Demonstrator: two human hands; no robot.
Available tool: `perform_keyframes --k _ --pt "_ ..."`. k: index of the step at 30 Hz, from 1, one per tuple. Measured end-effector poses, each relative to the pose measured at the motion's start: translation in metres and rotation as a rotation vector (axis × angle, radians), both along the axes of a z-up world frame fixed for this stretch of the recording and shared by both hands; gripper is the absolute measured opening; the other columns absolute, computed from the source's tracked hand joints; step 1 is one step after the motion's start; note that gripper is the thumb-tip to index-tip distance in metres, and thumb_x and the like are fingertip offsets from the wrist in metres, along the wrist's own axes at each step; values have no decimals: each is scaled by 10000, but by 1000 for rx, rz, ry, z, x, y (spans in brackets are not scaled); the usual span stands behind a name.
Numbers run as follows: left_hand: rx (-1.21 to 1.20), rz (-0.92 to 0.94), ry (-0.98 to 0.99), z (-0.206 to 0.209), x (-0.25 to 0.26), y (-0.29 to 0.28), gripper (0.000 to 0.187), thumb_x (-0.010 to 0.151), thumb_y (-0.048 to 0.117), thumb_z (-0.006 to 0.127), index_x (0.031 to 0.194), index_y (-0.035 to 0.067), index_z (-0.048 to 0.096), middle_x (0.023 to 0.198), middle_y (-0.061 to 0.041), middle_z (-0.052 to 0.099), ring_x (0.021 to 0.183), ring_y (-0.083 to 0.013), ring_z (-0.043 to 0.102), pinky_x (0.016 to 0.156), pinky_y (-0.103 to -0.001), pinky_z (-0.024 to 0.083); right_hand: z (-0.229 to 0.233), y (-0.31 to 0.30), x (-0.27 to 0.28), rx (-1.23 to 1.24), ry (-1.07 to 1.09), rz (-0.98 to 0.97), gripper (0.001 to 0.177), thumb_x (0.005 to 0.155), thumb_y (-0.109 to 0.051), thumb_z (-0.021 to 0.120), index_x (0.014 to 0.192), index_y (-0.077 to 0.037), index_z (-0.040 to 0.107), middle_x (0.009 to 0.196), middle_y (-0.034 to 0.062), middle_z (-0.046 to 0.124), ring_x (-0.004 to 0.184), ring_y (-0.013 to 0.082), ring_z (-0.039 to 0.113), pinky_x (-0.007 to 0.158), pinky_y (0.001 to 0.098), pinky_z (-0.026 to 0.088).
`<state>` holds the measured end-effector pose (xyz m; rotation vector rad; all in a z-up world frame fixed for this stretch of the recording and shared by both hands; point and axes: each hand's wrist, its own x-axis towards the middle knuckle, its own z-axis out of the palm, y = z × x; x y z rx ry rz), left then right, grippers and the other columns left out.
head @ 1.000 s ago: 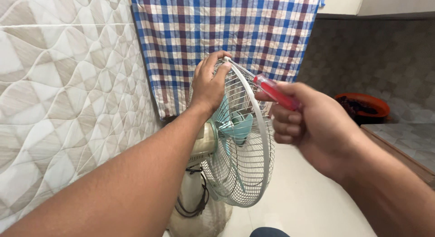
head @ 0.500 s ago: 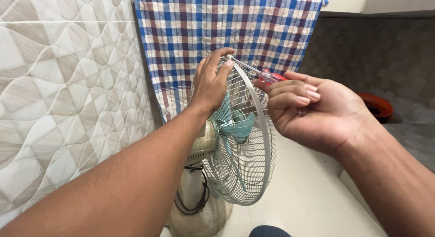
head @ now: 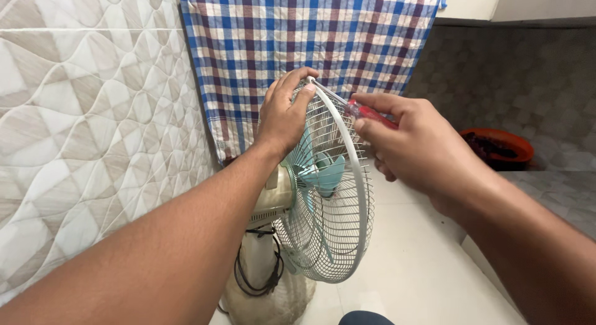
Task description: The person uses a screwdriver to loosen and remove screws from the front grill of a standing electric fan. The person holds the fan steady with one hand while unscrewing with the other, then sets the screwdriver down and repositions the fan.
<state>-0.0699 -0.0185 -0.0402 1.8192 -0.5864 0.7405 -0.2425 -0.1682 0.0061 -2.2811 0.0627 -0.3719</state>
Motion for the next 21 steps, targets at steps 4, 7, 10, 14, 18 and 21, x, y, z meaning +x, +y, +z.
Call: perform_keyframes --k 4,7,10,14,18,21 --pt "-25 2 -3 -2 1 1 378 947 393 530 1279 274 666 1430 -27 586 1398 -235 492 1173 -430 364 -6 -5 3 -29 -270 181 490 1037 -309 563 1431 -19 540 801 -119 541 722 30 536 635 258 479" --pt "-34 -13 -76 -4 1 -1 364 957 379 547 1271 243 671 1417 -39 614 1407 -253 474 1177 -433 350 -12 -15 5 589 -14 217 692 1181 -438 430 1390 218 364 719 -5 401 615 161 367 597 355 444" --pt "-49 -29 -105 -5 2 -1 356 964 366 540 1265 232 675 1401 -49 635 1389 -252 505 1171 -427 371 -12 -26 4 1222 254 815 514 1102 -322 294 1281 87 548 761 -13 503 662 117 457 619 296 455" --pt "-49 -32 -62 -5 1 1 364 960 365 535 1274 241 672 1401 -59 608 1369 -248 516 1155 -426 379 -12 -31 2 1560 275 668 436 1099 -216 317 1301 109 527 813 -18 540 661 76 466 625 240 460" --pt "-39 -20 -73 -5 1 1 369 958 366 537 1279 240 668 1405 -54 609 1380 -248 506 1162 -430 369 -17 -36 6 1455 259 656 291 1098 -216 453 1221 20 571 807 -24 584 625 45 465 593 224 460" --pt "-32 -19 -77 -4 2 0 372 961 372 534 1283 242 667 1405 -53 615 1387 -248 504 1173 -435 365 -22 -43 16 1151 209 603 268 1091 -230 552 1276 -45 612 781 -28 602 574 33 438 556 217 445"
